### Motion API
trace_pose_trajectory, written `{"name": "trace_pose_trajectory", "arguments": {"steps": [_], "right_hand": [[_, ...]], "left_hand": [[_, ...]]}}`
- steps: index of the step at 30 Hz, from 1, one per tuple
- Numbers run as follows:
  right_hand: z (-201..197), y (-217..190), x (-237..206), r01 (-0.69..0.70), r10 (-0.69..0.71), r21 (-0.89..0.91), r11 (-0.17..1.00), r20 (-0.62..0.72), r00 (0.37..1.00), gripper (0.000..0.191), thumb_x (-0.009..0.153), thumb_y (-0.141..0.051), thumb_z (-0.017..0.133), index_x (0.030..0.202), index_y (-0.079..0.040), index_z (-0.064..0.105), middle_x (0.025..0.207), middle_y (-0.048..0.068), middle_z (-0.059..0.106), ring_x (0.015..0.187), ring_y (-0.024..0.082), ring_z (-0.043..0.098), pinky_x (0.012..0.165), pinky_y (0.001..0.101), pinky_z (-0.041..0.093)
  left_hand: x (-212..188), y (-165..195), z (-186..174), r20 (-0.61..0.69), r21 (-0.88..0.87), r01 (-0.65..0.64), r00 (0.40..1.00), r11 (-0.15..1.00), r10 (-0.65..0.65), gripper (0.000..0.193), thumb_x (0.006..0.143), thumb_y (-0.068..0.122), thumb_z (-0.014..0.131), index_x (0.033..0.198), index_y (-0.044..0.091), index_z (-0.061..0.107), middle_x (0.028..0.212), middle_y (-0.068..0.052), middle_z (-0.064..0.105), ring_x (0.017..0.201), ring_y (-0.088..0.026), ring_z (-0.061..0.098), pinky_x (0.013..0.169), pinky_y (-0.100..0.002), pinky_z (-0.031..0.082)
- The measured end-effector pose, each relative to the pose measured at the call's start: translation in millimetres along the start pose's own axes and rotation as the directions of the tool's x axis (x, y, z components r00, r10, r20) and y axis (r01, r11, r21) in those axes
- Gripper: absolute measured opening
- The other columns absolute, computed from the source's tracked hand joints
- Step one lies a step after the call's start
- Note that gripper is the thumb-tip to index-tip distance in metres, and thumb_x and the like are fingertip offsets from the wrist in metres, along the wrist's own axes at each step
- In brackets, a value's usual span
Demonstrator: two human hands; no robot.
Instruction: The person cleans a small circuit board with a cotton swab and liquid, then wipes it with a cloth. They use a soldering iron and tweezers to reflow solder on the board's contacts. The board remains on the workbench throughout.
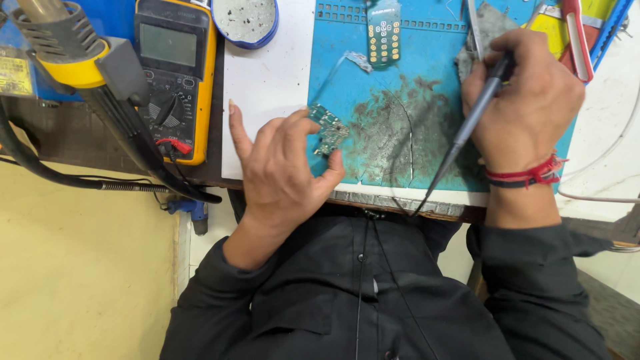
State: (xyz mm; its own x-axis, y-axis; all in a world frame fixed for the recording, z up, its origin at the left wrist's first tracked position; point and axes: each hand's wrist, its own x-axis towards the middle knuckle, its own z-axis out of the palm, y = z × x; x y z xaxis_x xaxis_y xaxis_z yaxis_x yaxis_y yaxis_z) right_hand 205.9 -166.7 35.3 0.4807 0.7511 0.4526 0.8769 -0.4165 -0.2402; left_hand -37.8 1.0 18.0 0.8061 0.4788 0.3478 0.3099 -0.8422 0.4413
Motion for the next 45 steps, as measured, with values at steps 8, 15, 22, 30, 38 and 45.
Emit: {"name": "trace_pose_trajectory", "arguments": {"steps": [8, 15, 22, 30, 38, 45], "right_hand": [[-4, -7, 1, 0.033, -0.031, -0.145, 0.989, 0.014, 0.999, 0.023, 0.088, -0.001, 0.075, 0.107, -0.007, 0.064, 0.084, 0.011, 0.067, 0.082, 0.031, 0.068, 0.072, 0.0403, 0.050], [-2, 1, -4, -0.009, 0.008, -0.016, 1.000, -0.051, 0.999, 0.027, 0.087, 0.006, 0.068, 0.111, -0.003, 0.061, 0.094, 0.011, 0.069, 0.086, 0.028, 0.070, 0.081, 0.0370, 0.054], [10, 25, -16, -0.122, 0.200, 0.403, 0.907, -0.158, 0.967, 0.030, 0.099, 0.010, 0.063, 0.125, 0.000, 0.053, 0.106, 0.011, 0.070, 0.093, 0.018, 0.073, 0.085, 0.0250, 0.057], [36, 39, -24, 0.013, 0.374, 0.792, 0.610, -0.302, 0.877, 0.035, 0.106, -0.001, 0.072, 0.129, -0.006, 0.047, 0.106, 0.009, 0.064, 0.092, 0.014, 0.062, 0.084, 0.0228, 0.049], [42, 25, -33, 0.116, 0.382, 0.902, 0.416, -0.289, 0.878, 0.042, 0.108, -0.010, 0.078, 0.130, -0.011, 0.042, 0.106, 0.008, 0.061, 0.091, 0.012, 0.056, 0.085, 0.0235, 0.044], [32, 15, -38, 0.112, 0.373, 0.906, 0.408, -0.277, 0.886, 0.036, 0.111, -0.009, 0.074, 0.133, -0.010, 0.045, 0.108, 0.008, 0.065, 0.092, 0.014, 0.060, 0.084, 0.0262, 0.047]], "left_hand": [[-3, -8, -6, -0.093, 0.043, 0.053, 0.995, 0.998, -0.049, 0.052, 0.091, 0.028, 0.084, 0.125, 0.002, 0.054, 0.108, -0.002, 0.064, 0.103, -0.024, 0.063, 0.127, -0.063, 0.023], [3, -10, -9, -0.121, -0.008, 0.004, 0.993, 1.000, -0.005, 0.048, 0.092, 0.029, 0.083, 0.120, 0.004, 0.053, 0.116, -0.005, 0.065, 0.109, -0.026, 0.064, 0.127, -0.063, 0.019], [31, -1, 15, 0.107, -0.222, -0.227, 0.961, 0.948, 0.255, 0.028, 0.093, 0.021, 0.073, 0.111, 0.009, 0.056, 0.131, -0.010, 0.067, 0.122, -0.028, 0.063, 0.129, -0.062, 0.011], [62, 34, 36, 0.082, -0.448, -0.182, 0.967, 0.875, 0.243, 0.058, 0.102, 0.031, 0.072, 0.147, 0.003, 0.048, 0.137, -0.017, 0.064, 0.126, -0.034, 0.062, 0.117, -0.048, 0.039], [84, 85, 64, 0.177, -0.708, 0.093, 0.983, 0.700, 0.050, 0.035, 0.095, 0.026, 0.072, 0.123, 0.005, 0.068, 0.100, -0.016, 0.075, 0.093, -0.035, 0.073, 0.078, -0.042, 0.056], [79, 80, 63, 0.057, -0.821, 0.042, 0.998, 0.570, 0.008, 0.017, 0.097, 0.018, 0.072, 0.109, 0.006, 0.072, 0.099, -0.012, 0.075, 0.087, -0.029, 0.076, 0.079, -0.037, 0.059]]}}
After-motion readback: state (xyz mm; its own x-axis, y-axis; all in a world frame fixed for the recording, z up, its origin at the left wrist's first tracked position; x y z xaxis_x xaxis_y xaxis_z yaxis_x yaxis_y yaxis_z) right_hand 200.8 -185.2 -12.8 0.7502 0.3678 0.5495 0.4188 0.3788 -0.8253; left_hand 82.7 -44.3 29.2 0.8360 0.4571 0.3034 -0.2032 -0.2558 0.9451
